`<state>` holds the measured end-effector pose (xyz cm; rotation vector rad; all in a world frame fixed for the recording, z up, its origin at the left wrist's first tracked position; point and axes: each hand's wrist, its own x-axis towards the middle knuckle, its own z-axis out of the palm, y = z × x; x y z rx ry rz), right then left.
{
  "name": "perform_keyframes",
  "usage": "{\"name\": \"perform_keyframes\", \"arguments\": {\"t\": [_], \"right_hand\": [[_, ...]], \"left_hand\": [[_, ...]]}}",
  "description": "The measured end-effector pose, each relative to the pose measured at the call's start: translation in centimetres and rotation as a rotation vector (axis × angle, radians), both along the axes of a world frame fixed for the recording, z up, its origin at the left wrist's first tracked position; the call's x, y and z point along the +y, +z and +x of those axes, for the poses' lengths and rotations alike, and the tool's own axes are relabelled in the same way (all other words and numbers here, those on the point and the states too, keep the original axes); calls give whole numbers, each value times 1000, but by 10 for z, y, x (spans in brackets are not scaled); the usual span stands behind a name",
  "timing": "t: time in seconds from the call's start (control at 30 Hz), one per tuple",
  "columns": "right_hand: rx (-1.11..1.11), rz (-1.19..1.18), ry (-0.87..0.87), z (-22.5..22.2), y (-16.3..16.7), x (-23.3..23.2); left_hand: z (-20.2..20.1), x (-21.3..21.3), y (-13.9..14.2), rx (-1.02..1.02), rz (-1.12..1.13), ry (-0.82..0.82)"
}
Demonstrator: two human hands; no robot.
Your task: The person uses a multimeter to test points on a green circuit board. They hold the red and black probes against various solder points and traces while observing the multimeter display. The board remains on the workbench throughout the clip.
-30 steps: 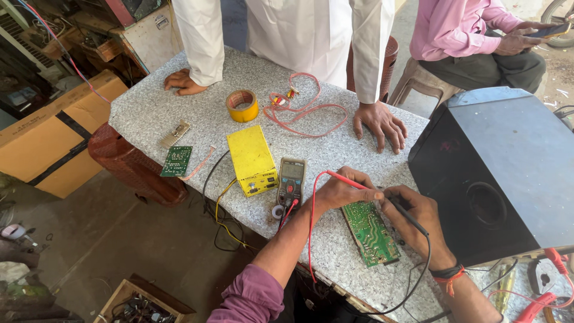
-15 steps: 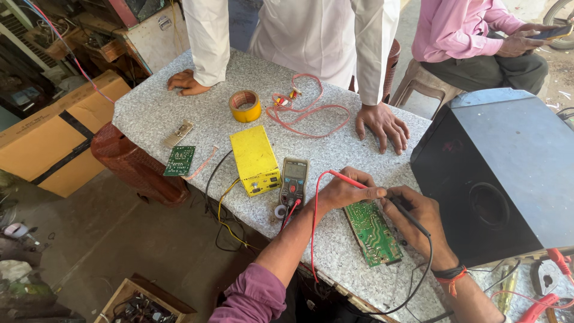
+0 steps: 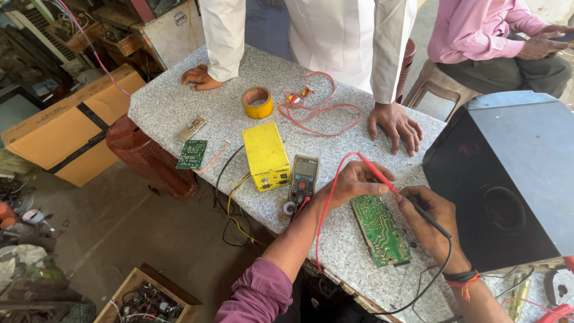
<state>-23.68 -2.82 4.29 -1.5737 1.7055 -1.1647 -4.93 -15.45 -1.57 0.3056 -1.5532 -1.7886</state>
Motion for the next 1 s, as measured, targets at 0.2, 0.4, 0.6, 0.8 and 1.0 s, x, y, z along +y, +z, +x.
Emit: {"name": "perform_keyframes", "arguments": {"t": [0.2, 0.4, 0.6, 0.8, 1.0], "right_hand": [[58, -63, 53, 0, -1, -1], [24, -21, 73, 5, 3, 2], [41, -41, 80, 8, 12, 2], [-61, -38, 144, 10, 18, 8], [-30, 1, 120, 13, 22, 12]], "left_hand": [[-9, -6, -14, -80, -53, 125], [-7, -9, -19, -81, -95, 135], [-4, -3, -11, -101, -46, 59], [-2, -7, -15, -190, -105, 185], [3, -5, -15, -191, -74, 190]]}}
